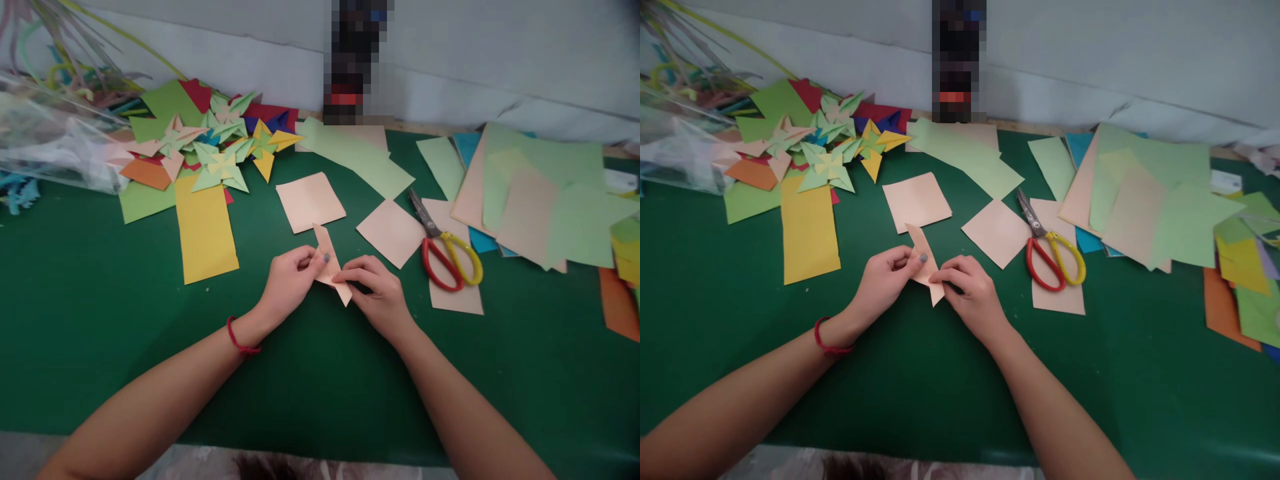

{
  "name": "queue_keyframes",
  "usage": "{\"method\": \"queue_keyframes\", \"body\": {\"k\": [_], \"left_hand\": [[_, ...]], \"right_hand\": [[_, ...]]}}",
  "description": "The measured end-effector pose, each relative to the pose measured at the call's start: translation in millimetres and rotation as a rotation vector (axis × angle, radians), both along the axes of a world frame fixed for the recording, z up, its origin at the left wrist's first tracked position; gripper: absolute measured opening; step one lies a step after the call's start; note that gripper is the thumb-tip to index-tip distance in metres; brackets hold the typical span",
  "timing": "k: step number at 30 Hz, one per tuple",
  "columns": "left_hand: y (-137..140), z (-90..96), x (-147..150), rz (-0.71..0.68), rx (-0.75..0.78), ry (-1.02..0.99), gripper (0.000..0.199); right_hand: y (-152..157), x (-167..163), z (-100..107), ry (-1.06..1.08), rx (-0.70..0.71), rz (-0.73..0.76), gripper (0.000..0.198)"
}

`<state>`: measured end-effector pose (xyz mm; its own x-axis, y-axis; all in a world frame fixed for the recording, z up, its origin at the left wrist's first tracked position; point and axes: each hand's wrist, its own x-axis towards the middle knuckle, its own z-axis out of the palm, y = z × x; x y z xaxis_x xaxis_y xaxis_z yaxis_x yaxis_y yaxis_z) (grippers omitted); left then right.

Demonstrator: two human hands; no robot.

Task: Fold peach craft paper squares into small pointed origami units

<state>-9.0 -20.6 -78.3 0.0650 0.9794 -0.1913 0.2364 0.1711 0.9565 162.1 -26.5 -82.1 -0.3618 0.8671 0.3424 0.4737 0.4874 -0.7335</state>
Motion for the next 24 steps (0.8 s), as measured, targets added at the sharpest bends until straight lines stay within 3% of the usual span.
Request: {"method": "queue_keyframes", "body": {"k": [24], "left_hand": [[-0.5, 0.3, 0.4, -0.009, 0.048, 0.052, 0.025]], "right_hand": [[-1.2, -1.9, -2.5, -0.055, -0.016, 0.01, 0.02]]}}
